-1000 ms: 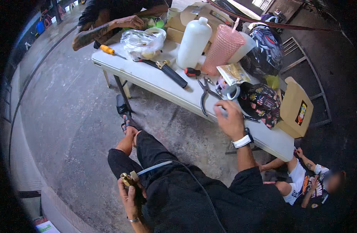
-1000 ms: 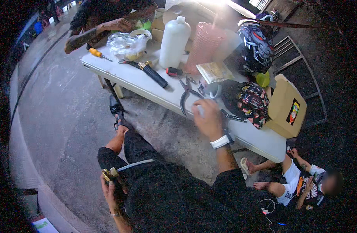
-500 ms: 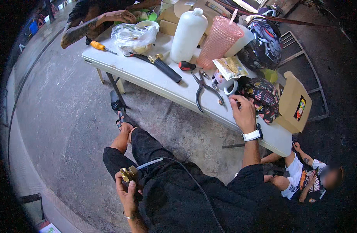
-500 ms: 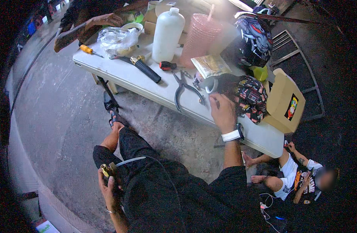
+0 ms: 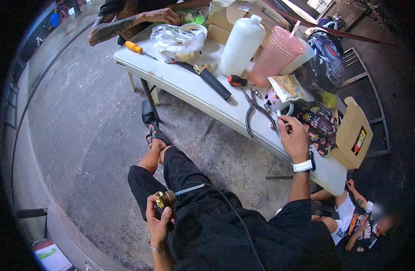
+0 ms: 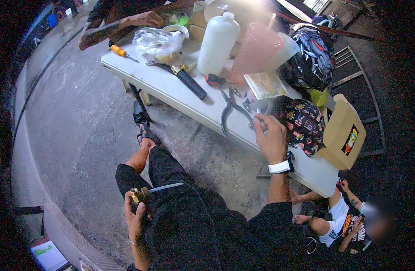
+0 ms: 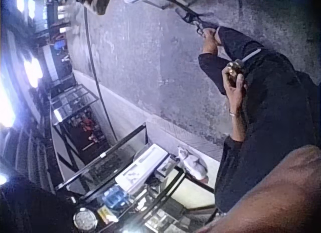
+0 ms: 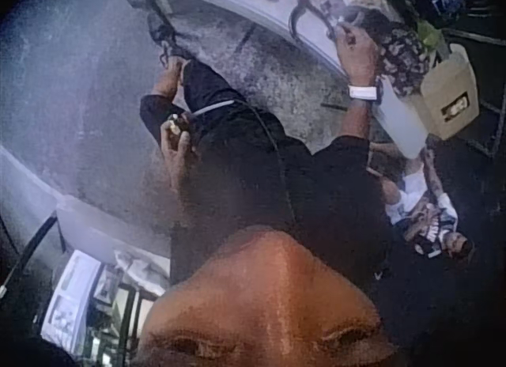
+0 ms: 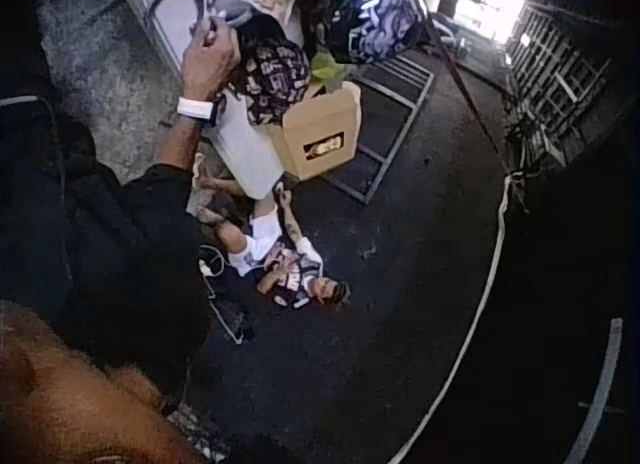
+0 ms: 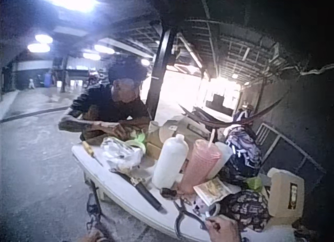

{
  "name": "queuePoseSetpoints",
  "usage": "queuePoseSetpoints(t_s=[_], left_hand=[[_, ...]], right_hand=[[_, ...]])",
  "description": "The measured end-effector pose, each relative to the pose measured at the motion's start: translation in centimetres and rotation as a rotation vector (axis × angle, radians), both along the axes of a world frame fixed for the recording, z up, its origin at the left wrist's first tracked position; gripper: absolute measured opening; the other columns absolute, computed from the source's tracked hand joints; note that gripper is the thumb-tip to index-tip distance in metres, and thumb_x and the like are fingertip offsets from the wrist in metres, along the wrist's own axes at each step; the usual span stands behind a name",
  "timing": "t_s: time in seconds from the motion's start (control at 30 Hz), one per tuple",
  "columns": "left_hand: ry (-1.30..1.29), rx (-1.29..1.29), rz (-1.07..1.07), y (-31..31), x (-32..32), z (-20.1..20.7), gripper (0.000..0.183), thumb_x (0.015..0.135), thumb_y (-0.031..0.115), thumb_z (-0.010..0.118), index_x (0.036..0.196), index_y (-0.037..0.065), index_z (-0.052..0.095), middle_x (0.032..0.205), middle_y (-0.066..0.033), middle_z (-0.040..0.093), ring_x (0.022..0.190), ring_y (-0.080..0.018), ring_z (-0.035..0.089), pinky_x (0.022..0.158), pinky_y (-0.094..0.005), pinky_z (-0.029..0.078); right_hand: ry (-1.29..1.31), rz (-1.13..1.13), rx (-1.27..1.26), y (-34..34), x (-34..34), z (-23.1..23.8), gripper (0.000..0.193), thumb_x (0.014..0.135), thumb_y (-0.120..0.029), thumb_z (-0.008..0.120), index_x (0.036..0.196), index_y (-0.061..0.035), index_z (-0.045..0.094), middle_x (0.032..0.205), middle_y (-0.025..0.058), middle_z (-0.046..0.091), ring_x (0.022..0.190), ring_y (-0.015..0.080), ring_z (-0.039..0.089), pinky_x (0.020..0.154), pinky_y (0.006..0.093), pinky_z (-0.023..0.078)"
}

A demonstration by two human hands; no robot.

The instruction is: Assembling a foam lance nozzle by attaching a brass adapter using pliers.

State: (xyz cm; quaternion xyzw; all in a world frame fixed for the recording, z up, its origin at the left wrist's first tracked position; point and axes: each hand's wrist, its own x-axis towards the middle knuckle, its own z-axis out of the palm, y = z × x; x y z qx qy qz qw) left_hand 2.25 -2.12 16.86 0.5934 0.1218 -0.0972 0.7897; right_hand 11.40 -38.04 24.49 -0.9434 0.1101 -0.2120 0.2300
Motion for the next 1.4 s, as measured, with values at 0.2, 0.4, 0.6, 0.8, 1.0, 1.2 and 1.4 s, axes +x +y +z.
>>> queuePoseSetpoints(t_s=[0.2,0.4,0.6,0.8,1.0,1.2,1.4], left_hand=[[-0.016,0.028,-0.026,0.5,0.1,0.2,0.028,0.083,0.014,0.058,0.105,0.007,0.042,0.078,-0.0021,0.049,0.055,-0.0076,0.045,0.046,-0.0206,0.04],[0.017,0.136,0.007,1.7,0.2,-1.2,0.022,0.092,0.025,0.047,0.103,0.007,0.043,0.067,-0.0017,0.048,0.05,-0.0081,0.047,0.044,-0.0205,0.039],[-0.15,1.244,-0.219,7.2,-1.2,-10.3,0.026,0.087,0.025,0.051,0.095,0.001,0.057,0.087,-0.0171,0.052,0.08,-0.0319,0.051,0.071,-0.0377,0.042],[-0.18,1.219,0.002,4.7,-2.6,-11.3,0.025,0.081,0.026,0.059,0.094,0.005,0.059,0.081,-0.0145,0.052,0.074,-0.0296,0.053,0.066,-0.038,0.043],[0.022,1.079,-0.337,6.4,-2.8,-9.3,0.032,0.073,0.032,0.068,0.088,0.006,0.058,0.063,-0.0091,0.054,0.06,-0.0259,0.055,0.055,-0.0362,0.042],[0.125,1.164,-0.617,8.1,-1.8,-7.5,0.04,0.065,0.034,0.075,0.087,0.006,0.057,0.07,-0.01,0.062,0.068,-0.0248,0.062,0.058,-0.0331,0.046],[0.017,1.206,-0.519,6.8,-1.9,-7.2,0.044,0.064,0.03,0.076,0.094,0.005,0.056,0.074,-0.0087,0.056,0.065,-0.0238,0.056,0.06,-0.0325,0.045]], right_hand=[[0.044,0.001,-0.018,0.8,0.1,-0.1,0.018,0.08,-0.018,0.06,0.089,-0.0026,0.063,0.078,0.0116,0.062,0.06,0.0202,0.059,0.057,0.0304,0.045],[0.025,0.078,0.044,2.2,0.7,-0.5,0.017,0.078,-0.019,0.061,0.088,-0.0047,0.064,0.081,0.0116,0.063,0.065,0.0224,0.06,0.061,0.0309,0.047],[-0.176,0.336,-0.179,9.4,9.9,-2.0,0.03,0.076,-0.027,0.061,0.1,-0.0093,0.06,0.094,0.0067,0.061,0.092,0.0259,0.053,0.079,0.0389,0.042],[0.032,0.192,-0.166,9.6,15.5,-5.3,0.046,0.079,-0.017,0.058,0.121,-0.0061,0.042,0.11,0.0169,0.055,0.105,0.0353,0.048,0.089,0.0443,0.039],[-0.295,0.233,-0.171,11.1,14.3,-4.3,0.046,0.076,-0.008,0.059,0.119,-0.0113,0.045,0.098,0.014,0.053,0.096,0.0326,0.049,0.081,0.0414,0.041],[-0.404,0.485,0.182,15.5,7.5,-1.2,0.043,0.075,-0.006,0.059,0.116,-0.0075,0.048,0.104,0.0155,0.055,0.097,0.0338,0.05,0.086,0.0408,0.04],[-0.225,0.799,0.24,18.0,-3.2,-6.9,0.049,0.072,-0.01,0.064,0.119,-0.0082,0.049,0.107,0.0111,0.052,0.1,0.0284,0.05,0.089,0.0412,0.04]])
